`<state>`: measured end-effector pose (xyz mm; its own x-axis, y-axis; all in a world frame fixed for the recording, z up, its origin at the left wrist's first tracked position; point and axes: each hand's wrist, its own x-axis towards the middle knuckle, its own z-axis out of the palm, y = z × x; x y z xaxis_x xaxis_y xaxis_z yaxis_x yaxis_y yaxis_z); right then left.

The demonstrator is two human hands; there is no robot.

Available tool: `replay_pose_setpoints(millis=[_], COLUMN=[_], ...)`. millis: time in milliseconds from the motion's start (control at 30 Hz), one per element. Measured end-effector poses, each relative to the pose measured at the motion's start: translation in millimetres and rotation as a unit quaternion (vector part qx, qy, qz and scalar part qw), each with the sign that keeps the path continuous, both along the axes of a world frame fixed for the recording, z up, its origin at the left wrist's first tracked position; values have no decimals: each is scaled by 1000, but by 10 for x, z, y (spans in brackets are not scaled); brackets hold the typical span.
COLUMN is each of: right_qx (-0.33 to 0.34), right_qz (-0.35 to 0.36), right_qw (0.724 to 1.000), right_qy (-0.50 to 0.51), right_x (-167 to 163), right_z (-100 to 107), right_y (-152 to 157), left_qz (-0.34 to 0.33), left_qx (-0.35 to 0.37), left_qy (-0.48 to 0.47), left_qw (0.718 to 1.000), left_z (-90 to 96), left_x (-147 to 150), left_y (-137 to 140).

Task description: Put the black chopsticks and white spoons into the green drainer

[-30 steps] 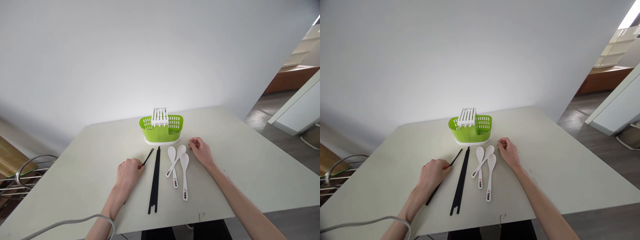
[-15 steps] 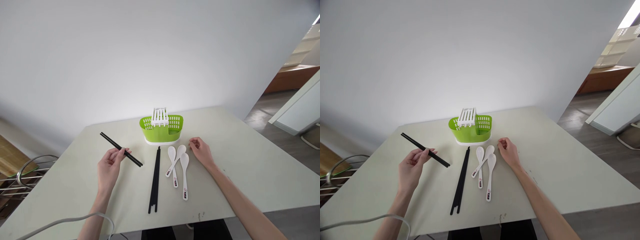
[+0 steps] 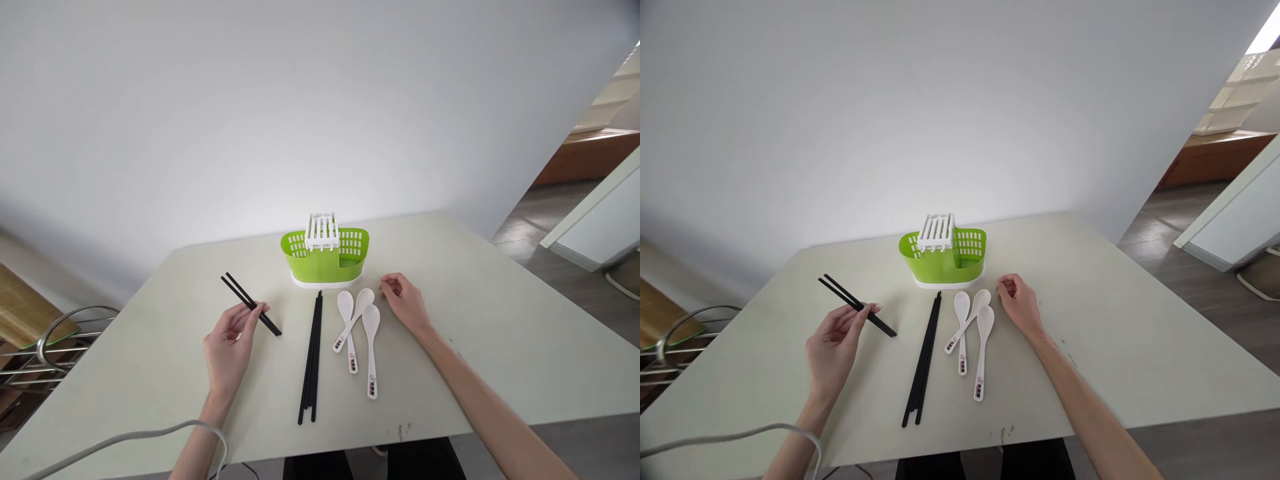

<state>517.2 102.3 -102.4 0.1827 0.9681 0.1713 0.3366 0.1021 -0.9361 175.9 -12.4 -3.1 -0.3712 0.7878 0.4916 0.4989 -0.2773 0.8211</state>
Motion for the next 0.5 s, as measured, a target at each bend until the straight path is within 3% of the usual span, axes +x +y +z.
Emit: replay_pose_setpoints(millis=[267, 367, 500], right_qx=[7, 6, 2], right_qz=[3, 6, 3], right_qw=[1000, 1000, 1000], right_qy=[0, -3, -6], right_x=[1, 2, -3], right_z=[-30, -38, -26], right_y=[18, 25, 19], left_qz=[5, 16, -4], left_qx=[-18, 23, 130], left_qy=[-33, -87, -168], left_qw=[999, 996, 977], left_z=[64, 289, 800], left_x=[-21, 12, 60], left_y=[-35, 80, 430])
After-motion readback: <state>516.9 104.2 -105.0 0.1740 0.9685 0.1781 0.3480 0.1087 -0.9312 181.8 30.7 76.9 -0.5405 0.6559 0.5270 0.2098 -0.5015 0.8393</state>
